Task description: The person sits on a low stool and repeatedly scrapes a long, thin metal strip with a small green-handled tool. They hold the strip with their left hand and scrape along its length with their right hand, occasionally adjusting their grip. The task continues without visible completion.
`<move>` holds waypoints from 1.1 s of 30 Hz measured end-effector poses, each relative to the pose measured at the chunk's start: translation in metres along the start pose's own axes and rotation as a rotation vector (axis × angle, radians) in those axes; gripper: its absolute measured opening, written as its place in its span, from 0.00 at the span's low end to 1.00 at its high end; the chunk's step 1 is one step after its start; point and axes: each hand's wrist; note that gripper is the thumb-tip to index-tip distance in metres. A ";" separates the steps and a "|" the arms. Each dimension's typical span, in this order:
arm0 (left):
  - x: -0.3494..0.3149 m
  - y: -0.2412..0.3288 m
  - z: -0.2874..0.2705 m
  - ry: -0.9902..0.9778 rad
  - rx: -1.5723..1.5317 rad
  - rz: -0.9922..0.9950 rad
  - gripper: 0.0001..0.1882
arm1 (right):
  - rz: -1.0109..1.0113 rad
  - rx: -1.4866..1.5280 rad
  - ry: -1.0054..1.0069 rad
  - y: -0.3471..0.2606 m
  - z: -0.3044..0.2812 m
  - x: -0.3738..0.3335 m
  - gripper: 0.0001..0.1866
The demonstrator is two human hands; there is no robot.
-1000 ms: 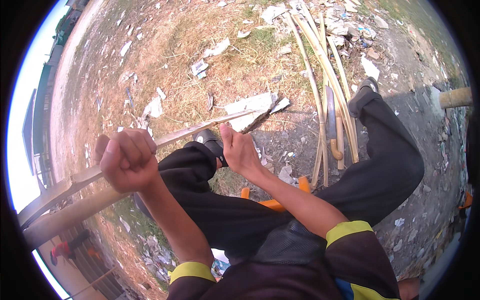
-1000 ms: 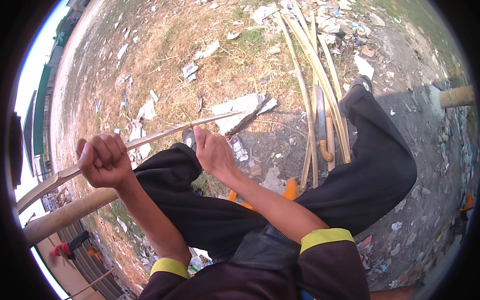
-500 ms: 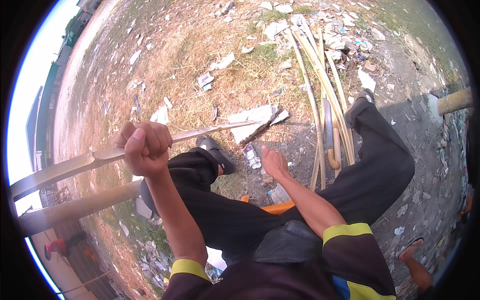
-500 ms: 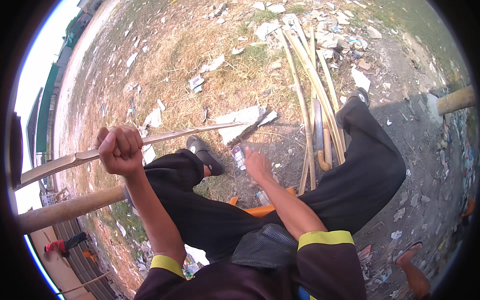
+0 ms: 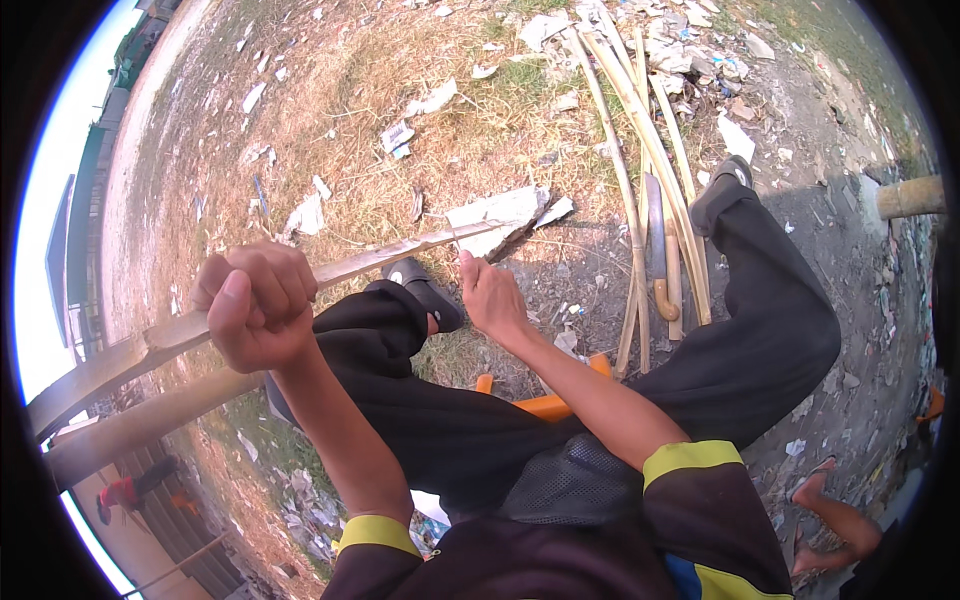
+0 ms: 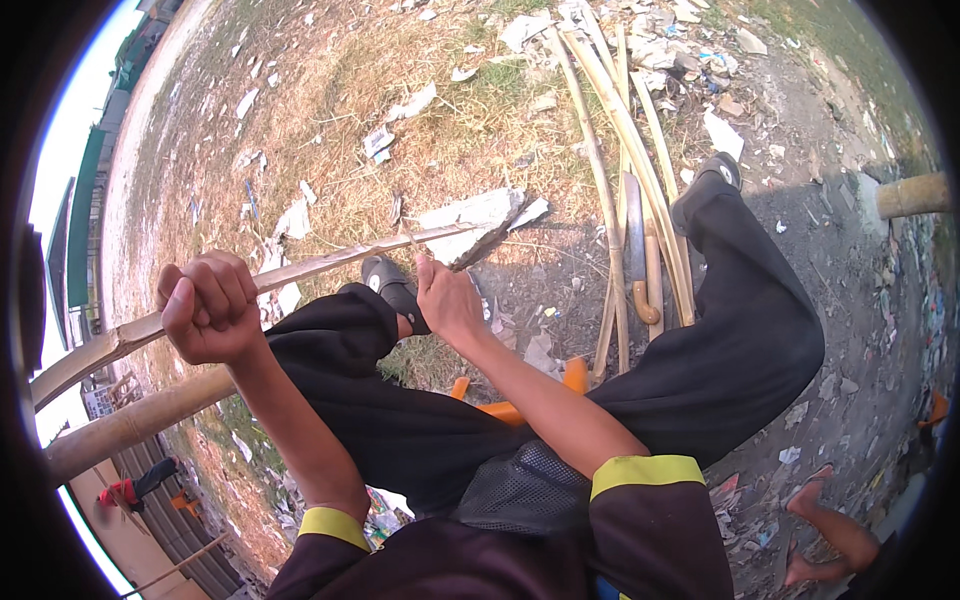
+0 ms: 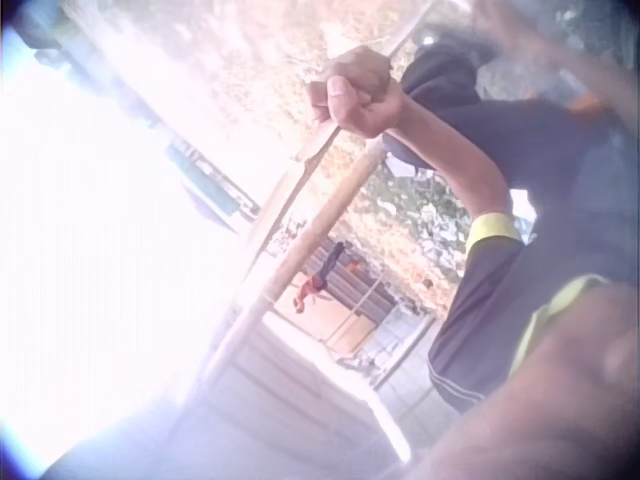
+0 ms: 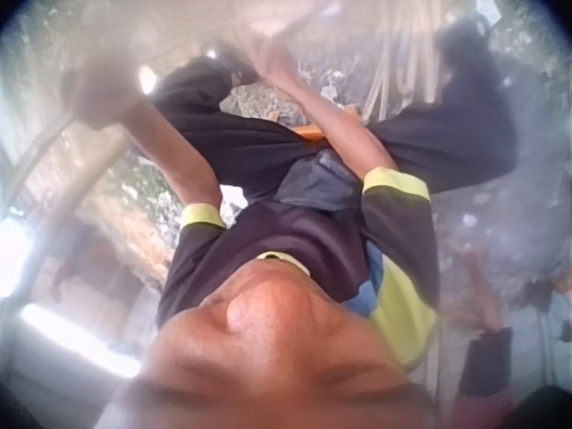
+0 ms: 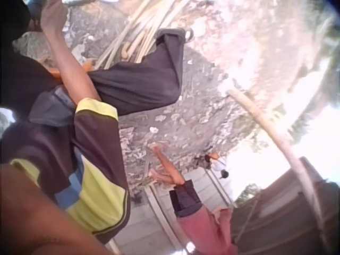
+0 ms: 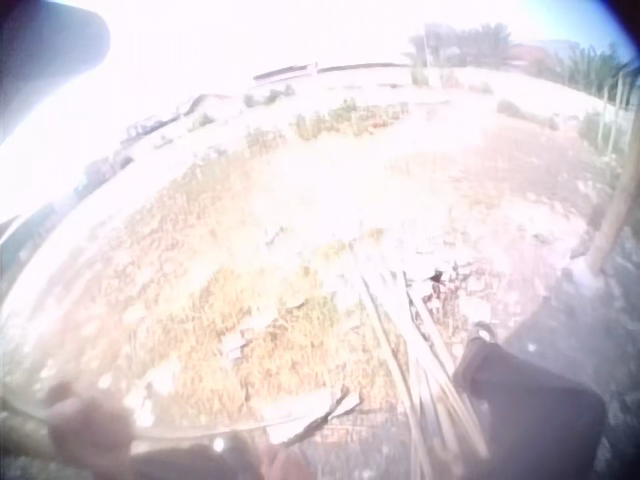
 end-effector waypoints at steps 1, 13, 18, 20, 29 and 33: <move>-0.001 0.000 0.000 0.016 0.019 -0.012 0.14 | 0.020 -0.015 -0.009 0.007 0.000 0.003 0.30; 0.001 -0.001 0.005 0.102 0.059 -0.041 0.15 | -0.015 0.037 -0.011 -0.001 -0.008 0.005 0.30; 0.000 0.000 0.005 0.223 0.076 -0.059 0.15 | 0.040 0.162 -0.113 0.028 -0.003 0.025 0.31; -0.002 0.000 0.004 0.303 0.087 -0.058 0.15 | 0.111 0.755 -0.416 0.034 -0.007 0.029 0.29; -0.010 0.002 -0.004 0.485 0.121 -0.078 0.17 | 0.000 1.399 -0.640 0.004 -0.024 0.012 0.12; -0.010 0.005 -0.001 0.465 0.163 -0.088 0.17 | -0.075 1.066 -0.456 0.005 -0.026 0.013 0.14</move>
Point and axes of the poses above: each hand's wrist, its own x-axis towards the middle knuckle, its own z-axis out of the palm, y = z × x, and after that the axes turned 13 degrees about -y, right-handed
